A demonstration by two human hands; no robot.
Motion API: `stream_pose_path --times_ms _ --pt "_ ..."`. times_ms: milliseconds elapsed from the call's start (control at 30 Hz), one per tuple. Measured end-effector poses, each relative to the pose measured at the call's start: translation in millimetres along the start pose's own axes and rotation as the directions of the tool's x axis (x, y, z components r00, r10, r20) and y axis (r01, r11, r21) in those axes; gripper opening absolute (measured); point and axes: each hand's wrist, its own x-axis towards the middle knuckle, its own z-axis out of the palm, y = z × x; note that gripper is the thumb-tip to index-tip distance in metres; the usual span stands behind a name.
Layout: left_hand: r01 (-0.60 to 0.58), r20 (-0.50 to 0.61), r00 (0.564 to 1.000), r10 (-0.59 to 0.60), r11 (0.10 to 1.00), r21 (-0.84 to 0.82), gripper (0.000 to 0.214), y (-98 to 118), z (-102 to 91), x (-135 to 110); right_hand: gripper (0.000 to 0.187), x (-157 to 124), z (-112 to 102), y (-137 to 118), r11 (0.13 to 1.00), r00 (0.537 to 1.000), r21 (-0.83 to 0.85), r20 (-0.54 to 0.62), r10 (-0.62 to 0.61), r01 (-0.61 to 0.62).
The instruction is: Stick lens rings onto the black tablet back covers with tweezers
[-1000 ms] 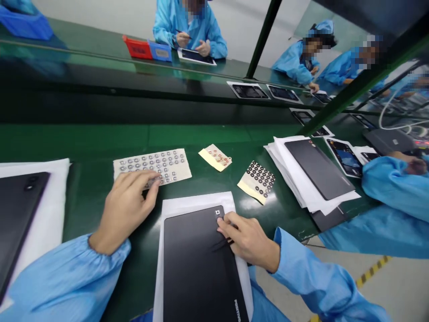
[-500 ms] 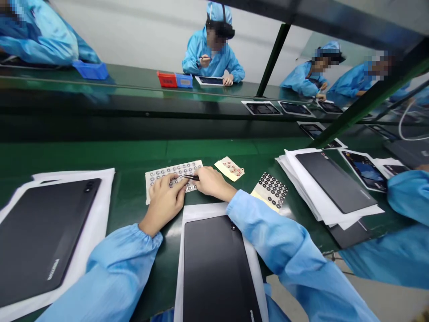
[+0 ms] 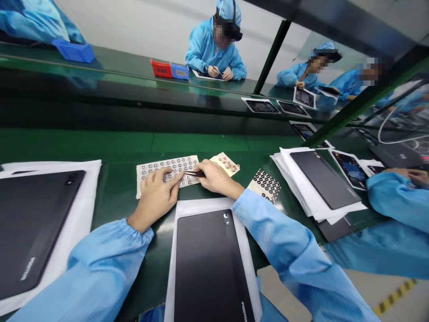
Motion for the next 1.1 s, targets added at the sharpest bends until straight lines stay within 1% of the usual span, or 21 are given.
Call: stream_pose_path --times_ms 67,200,300,400,467,533,600,633,667,700,733,800,833,867,933,1000,1033,1100 --pt "0.004 -0.001 1.0 -0.004 1.0 0.004 0.042 0.0 -0.3 -0.2 0.013 5.8 2.2 -0.2 1.0 1.0 0.001 0.022 0.02 -0.02" --pt "0.007 0.005 1.0 -0.007 1.0 0.009 0.043 1.2 -2.2 -0.4 0.025 28.7 3.5 -6.5 0.996 0.99 -0.006 0.101 0.094 -0.094" --pt "0.0 0.014 1.0 0.0 1.0 0.007 0.044 2.3 -3.8 -0.3 0.026 42.4 1.9 -11.0 0.99 0.98 -0.019 0.136 0.143 -0.142" --pt "0.003 0.017 1.0 -0.004 1.0 0.015 0.044 2.2 -4.6 0.1 0.023 47.1 0.5 -13.6 0.991 0.979 -0.002 0.154 0.13 -0.132" --pt "0.006 0.019 1.0 -0.006 1.0 0.024 0.044 1.4 -4.3 0.3 0.021 41.7 -0.2 -14.5 0.995 0.987 0.023 0.131 0.094 -0.098" --pt "0.002 0.018 1.0 -0.002 1.0 0.029 0.043 0.6 -3.8 -0.2 0.02 25.8 -1.3 -14.2 0.997 0.996 0.048 0.074 0.05 -0.054" --pt "-0.004 0.009 1.0 0.004 1.0 0.015 0.042 0.6 -3.7 -1.5 0.018 -2.1 -3.3 -11.5 0.986 0.999 0.164 -0.043 -0.019 0.026" --pt "-0.005 -0.002 1.0 0.005 1.0 0.0 0.042 1.1 -4.2 -2.4 0.018 -20.1 -4.6 -9.0 0.964 0.991 0.254 -0.127 -0.048 0.079" --pt "-0.006 -0.016 1.0 0.005 1.0 -0.018 0.043 2.1 -5.4 -3.6 0.017 -40.0 -6.0 -5.7 0.924 0.975 0.356 -0.215 -0.066 0.141" --pt "-0.007 -0.034 0.999 0.006 0.999 -0.037 0.044 3.7 -7.2 -5.0 0.019 -61.0 -7.2 -1.7 0.883 0.955 0.431 -0.289 -0.059 0.185" --pt "-0.007 -0.058 0.998 0.004 0.998 -0.055 0.045 6.0 -9.8 -6.6 0.021 -82.2 -7.6 2.8 0.862 0.937 0.464 -0.349 -0.037 0.207" --pt "-0.002 -0.114 0.993 -0.008 0.996 -0.091 0.045 12.6 -16.4 -10.7 0.016 -122.0 -4.5 12.1 0.882 0.925 0.408 -0.374 -0.075 0.236" --pt "-0.006 -0.128 0.992 -0.01 0.992 -0.124 0.043 16.8 -19.7 -13.3 0.019 -139.3 -0.5 16.1 0.903 0.922 0.355 -0.373 -0.099 0.241" --pt "-0.017 -0.118 0.993 -0.004 0.985 -0.172 0.041 21.3 -22.6 -16.3 0.022 -154.4 5.2 19.3 0.929 0.924 0.289 -0.365 -0.114 0.229" --pt "-0.053 -0.019 0.999 0.05 0.956 -0.289 0.038 30.5 -25.7 -23.1 0.027 -177.1 19.0 22.7 0.971 0.93 0.164 -0.352 -0.106 0.172" --pt "-0.088 0.103 0.986 0.132 0.931 -0.353 0.037 38.4 -25.2 -29.8 0.03 -190.6 31.4 22.5 0.993 0.941 0.058 -0.33 -0.08 0.105" --pt "-0.1 0.139 0.978 0.158 0.931 -0.351 0.038 41.5 -24.0 -32.5 0.032 -194.5 35.7 21.6 0.996 0.945 0.014 -0.319 -0.075 0.083" --pt "-0.119 0.152 0.973 0.174 0.942 -0.313 0.04 45.6 -20.9 -36.2 0.035 -198.4 39.9 19.3 0.995 0.951 -0.06 -0.296 -0.088 0.074"
